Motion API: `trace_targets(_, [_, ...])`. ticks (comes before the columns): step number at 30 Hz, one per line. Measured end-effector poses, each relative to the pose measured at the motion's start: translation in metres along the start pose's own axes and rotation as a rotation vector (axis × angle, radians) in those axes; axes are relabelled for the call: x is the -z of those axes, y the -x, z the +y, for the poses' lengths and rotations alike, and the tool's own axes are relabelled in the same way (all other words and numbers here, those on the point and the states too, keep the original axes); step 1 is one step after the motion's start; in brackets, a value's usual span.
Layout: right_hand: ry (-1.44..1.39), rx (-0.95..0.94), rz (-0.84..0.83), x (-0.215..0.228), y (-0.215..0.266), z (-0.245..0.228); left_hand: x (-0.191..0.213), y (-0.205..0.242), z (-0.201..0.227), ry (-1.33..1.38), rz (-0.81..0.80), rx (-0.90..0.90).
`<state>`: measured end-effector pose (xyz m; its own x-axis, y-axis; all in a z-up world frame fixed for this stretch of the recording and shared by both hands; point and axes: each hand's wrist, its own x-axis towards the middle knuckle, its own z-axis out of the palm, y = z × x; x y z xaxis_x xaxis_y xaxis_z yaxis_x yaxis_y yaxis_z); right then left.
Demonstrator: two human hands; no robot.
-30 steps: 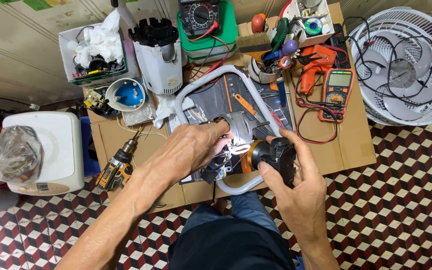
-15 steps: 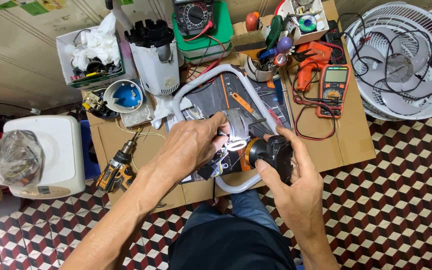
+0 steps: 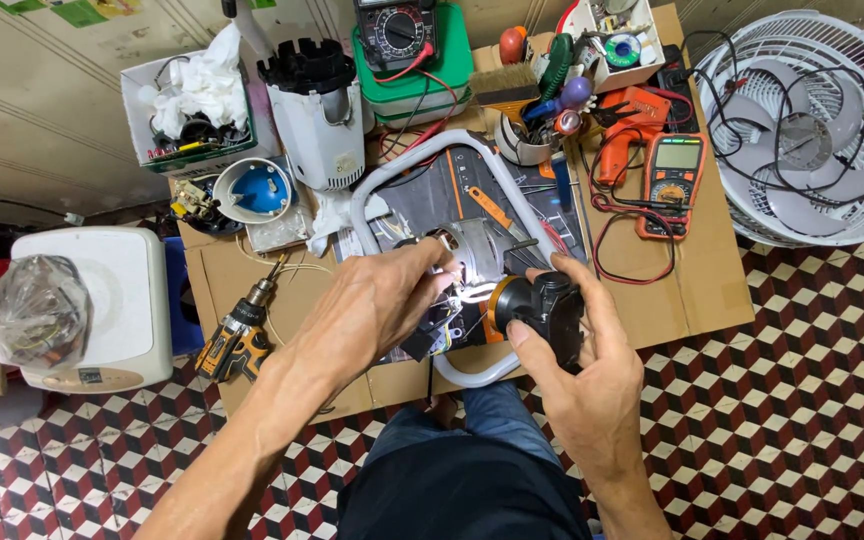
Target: The person works on a disassembled electrical device, likely a fan motor, on a cluttered workbench. They use pliers to cut wires, a flashlight to illuminate the internal components, and a screwdriver to adjust parts. The person also handles a multimeter and a power drill during the process.
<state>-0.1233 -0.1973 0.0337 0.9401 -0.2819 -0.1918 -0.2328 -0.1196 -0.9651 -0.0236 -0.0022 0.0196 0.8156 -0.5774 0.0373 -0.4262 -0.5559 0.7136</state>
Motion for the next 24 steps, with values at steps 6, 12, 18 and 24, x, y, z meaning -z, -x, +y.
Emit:
trace_targets(6, [0.091, 0.06, -0.006, -0.009, 0.0, 0.0, -0.009, 0.008, -0.01, -0.082, -0.021, 0.259])
trace_targets(12, [0.143, 0.069, -0.004, -0.013, -0.001, 0.002, -0.013, -0.01, -0.01, -0.04, -0.15, 0.41])
trace_targets(18, [0.101, 0.069, 0.007, -0.011, 0.002, 0.006, -0.017, -0.017, -0.012, -0.096, -0.143, 0.434])
trace_targets(24, [-0.031, 0.061, 0.013, -0.002, 0.01, 0.017, -0.016, -0.012, -0.008, -0.074, -0.134, 0.448])
